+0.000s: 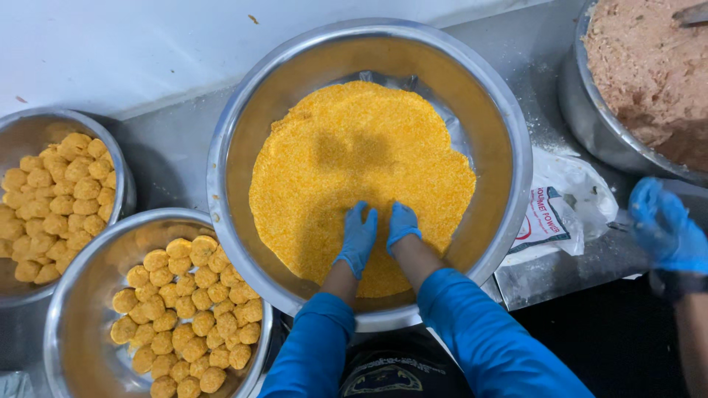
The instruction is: The person rolls round food balls in a large bowl of orange breadcrumb coating, pressing and turning each ball by hand so it is evenly covered, then places the coated ball into a second bowl with other finished balls. A coworker beside them scoops portions of filling and places them into the coating bowl.
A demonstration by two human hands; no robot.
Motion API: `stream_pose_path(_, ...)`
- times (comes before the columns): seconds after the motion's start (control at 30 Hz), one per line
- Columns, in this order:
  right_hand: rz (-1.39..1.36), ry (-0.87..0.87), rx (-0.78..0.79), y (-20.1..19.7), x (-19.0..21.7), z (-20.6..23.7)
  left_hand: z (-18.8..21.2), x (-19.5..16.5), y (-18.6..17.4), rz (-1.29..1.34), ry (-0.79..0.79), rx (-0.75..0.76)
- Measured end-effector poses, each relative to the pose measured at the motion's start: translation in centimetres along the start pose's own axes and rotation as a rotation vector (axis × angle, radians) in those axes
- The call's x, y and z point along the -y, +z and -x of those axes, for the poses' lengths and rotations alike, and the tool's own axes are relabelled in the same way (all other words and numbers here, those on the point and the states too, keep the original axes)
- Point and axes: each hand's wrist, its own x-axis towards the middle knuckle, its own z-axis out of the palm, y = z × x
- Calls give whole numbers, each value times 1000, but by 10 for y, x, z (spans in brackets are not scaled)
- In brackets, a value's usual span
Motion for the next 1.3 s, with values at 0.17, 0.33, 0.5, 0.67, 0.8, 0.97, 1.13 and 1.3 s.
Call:
stream_pose_path(0.17,-946,259,232,-13,30,-26,6,0,3,373,5,106)
stream_pose_path(0.33,759,-446,-119,-27,89,-40,44,-5,-14,374,-110,40)
stream_pose_path(0.5,1045,-401,166,-19,99,-49,99,-18,-22,80,-337,-111)
stream_pose_path(0.67,779,-155,529,-12,66,-61,111,-17,-37,543,-591,-45)
stream_pose_path(0.8,630,-357,912,-18,50,-39,86,-7,-36,1000,-823,108)
stream_pose_path(0.97,308,-434,899,-37,31,15,72,9,-33,1484,-628,186)
stream_pose_path(1.13,-260,56,473,-24,-9,65,69,8,-36,1365,-433,84)
stream_pose_path(1.3,-847,173,529,-3,-36,102,81,-23,-28,458,50,-135)
